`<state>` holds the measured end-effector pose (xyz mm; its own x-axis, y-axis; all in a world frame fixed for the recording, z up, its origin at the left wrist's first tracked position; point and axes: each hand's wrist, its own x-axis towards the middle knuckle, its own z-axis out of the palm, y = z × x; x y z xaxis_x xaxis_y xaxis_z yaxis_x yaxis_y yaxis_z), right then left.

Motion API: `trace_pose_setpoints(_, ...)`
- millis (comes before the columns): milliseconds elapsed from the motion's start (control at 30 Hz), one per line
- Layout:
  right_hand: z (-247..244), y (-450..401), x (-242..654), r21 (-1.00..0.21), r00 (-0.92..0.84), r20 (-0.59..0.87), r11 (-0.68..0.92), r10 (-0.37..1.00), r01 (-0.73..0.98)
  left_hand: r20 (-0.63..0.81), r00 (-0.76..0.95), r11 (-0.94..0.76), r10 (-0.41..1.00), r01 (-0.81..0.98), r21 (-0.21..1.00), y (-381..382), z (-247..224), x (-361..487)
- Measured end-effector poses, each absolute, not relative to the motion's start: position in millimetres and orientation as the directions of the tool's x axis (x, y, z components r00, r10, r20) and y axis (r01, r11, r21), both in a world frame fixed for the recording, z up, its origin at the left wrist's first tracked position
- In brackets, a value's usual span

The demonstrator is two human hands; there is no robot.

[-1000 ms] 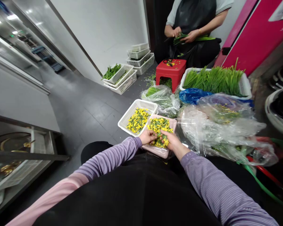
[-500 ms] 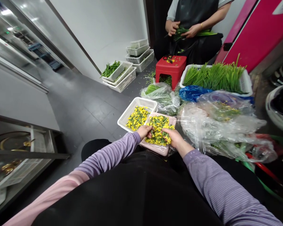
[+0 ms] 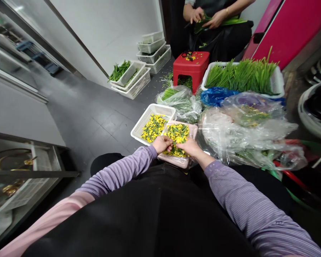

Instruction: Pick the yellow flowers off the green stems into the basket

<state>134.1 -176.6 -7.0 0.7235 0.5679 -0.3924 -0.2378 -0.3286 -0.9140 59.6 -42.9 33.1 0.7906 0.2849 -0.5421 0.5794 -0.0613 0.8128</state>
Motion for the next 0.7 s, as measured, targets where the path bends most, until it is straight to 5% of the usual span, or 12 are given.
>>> trace_pose_setpoints(233,12.6,-184.1,144.6,-0.917,0.649,-0.397,-0.306,0.649,-0.255,-0.564,0.815,-0.323,0.132,0.573,0.753,-31.5,37.8,64.4)
trace_pose_setpoints(433,30.8,-199.3,160.4,-0.751,0.671,-0.567,0.035,0.478,-0.659,-0.449,0.876,-0.863,0.174,0.355,0.359,-45.1,-8.2,66.4)
trace_pose_setpoints(567,33.9,-202.0,158.4,-0.638,0.581,-0.641,0.073,0.502,-0.767,-0.499,0.819,-0.875,0.282,0.433,0.217,-65.6,-30.5,72.8)
trace_pose_setpoints(700,29.3,-199.4,153.2,-0.639,0.561,-0.675,0.000,0.480,-0.769,-0.508,0.782,-0.803,0.362,0.538,0.256,-61.3,-34.4,79.8)
